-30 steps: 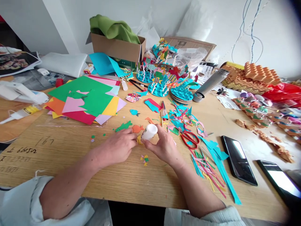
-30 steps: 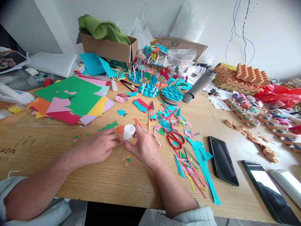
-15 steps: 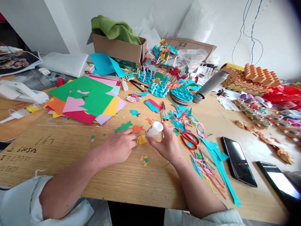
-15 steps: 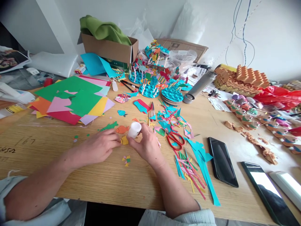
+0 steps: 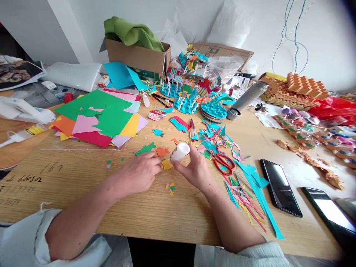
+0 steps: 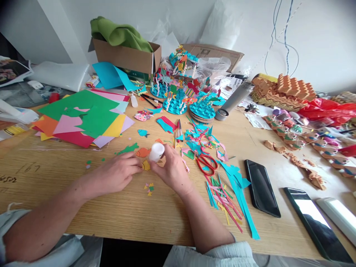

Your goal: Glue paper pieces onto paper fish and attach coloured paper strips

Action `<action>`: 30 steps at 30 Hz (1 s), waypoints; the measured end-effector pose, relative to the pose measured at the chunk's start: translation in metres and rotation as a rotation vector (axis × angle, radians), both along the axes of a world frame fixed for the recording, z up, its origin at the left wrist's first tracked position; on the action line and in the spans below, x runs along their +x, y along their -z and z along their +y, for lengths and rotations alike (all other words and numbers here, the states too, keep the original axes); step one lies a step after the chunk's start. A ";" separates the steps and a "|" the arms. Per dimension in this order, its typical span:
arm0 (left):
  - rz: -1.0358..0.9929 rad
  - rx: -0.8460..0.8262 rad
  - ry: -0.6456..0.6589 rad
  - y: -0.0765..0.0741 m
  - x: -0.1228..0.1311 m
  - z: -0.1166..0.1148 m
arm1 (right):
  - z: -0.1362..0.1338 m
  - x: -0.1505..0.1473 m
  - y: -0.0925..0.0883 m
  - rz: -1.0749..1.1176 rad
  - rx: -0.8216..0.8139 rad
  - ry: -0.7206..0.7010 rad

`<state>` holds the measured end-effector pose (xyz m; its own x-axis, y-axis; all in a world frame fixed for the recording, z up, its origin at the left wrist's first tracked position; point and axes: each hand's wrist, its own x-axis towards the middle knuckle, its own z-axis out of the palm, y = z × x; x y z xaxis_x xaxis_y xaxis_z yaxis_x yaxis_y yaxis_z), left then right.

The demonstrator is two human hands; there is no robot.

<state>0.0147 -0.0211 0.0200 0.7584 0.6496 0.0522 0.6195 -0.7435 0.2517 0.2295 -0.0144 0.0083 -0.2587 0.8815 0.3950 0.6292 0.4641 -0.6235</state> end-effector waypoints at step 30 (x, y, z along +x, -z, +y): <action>-0.025 0.092 0.014 0.008 -0.002 0.001 | 0.006 -0.003 0.004 0.041 -0.021 0.086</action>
